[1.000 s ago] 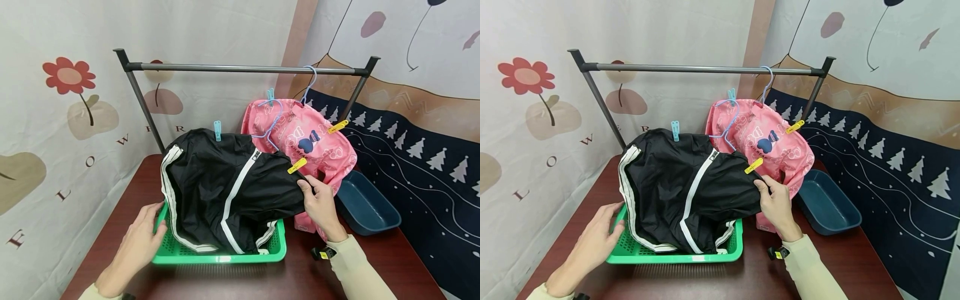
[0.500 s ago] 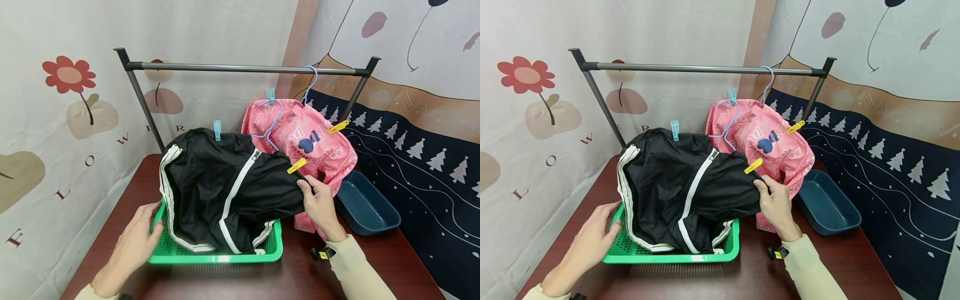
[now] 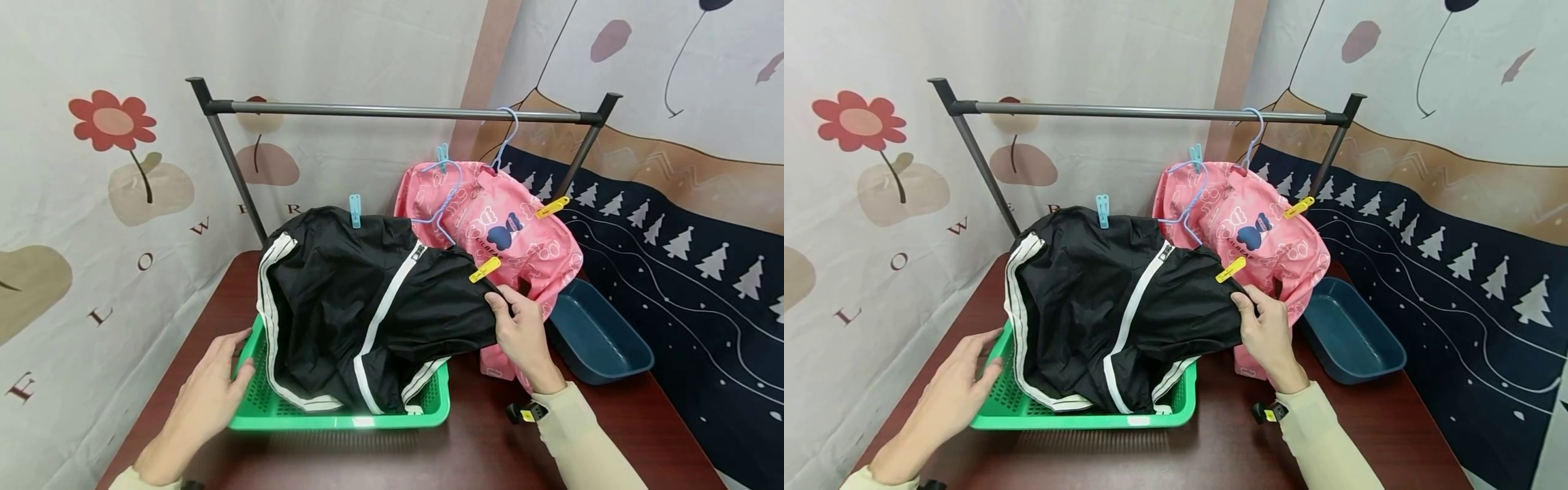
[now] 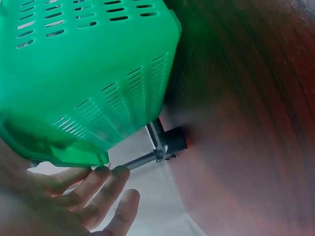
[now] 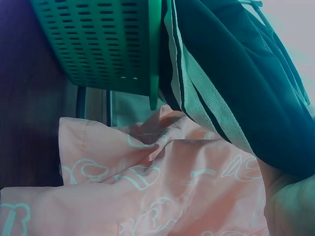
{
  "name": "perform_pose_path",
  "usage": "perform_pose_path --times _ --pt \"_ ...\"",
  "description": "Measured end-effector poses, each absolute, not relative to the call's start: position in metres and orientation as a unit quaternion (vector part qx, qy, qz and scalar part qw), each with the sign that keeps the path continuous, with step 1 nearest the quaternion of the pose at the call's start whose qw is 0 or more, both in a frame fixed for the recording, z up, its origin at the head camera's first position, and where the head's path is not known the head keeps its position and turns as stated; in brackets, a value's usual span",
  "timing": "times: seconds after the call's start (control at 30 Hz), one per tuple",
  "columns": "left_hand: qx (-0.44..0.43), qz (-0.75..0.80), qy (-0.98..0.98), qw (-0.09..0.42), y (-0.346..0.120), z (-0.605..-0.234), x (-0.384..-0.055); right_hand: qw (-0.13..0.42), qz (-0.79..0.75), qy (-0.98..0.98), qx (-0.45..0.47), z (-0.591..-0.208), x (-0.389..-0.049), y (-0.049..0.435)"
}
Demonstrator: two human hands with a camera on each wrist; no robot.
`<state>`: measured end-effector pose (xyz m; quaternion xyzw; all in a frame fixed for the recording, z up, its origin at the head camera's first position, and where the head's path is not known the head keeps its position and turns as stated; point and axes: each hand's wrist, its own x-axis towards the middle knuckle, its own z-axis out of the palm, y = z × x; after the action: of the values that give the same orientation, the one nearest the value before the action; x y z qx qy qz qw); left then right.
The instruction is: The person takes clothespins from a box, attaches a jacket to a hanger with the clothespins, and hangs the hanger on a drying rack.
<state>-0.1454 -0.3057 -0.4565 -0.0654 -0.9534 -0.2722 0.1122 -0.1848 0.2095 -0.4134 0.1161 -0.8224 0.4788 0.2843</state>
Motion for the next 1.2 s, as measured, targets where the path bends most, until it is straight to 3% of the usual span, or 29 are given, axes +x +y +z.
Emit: perform_pose_path --times 0.7,1.2 --pt "-0.059 -0.273 -0.952 0.126 -0.332 -0.461 -0.147 0.297 0.478 -0.82 0.106 -0.411 -0.182 0.21" --pt "-0.046 -0.267 -0.949 0.159 -0.325 -0.449 -0.145 0.299 0.477 -0.821 0.101 -0.411 -0.181 0.21"
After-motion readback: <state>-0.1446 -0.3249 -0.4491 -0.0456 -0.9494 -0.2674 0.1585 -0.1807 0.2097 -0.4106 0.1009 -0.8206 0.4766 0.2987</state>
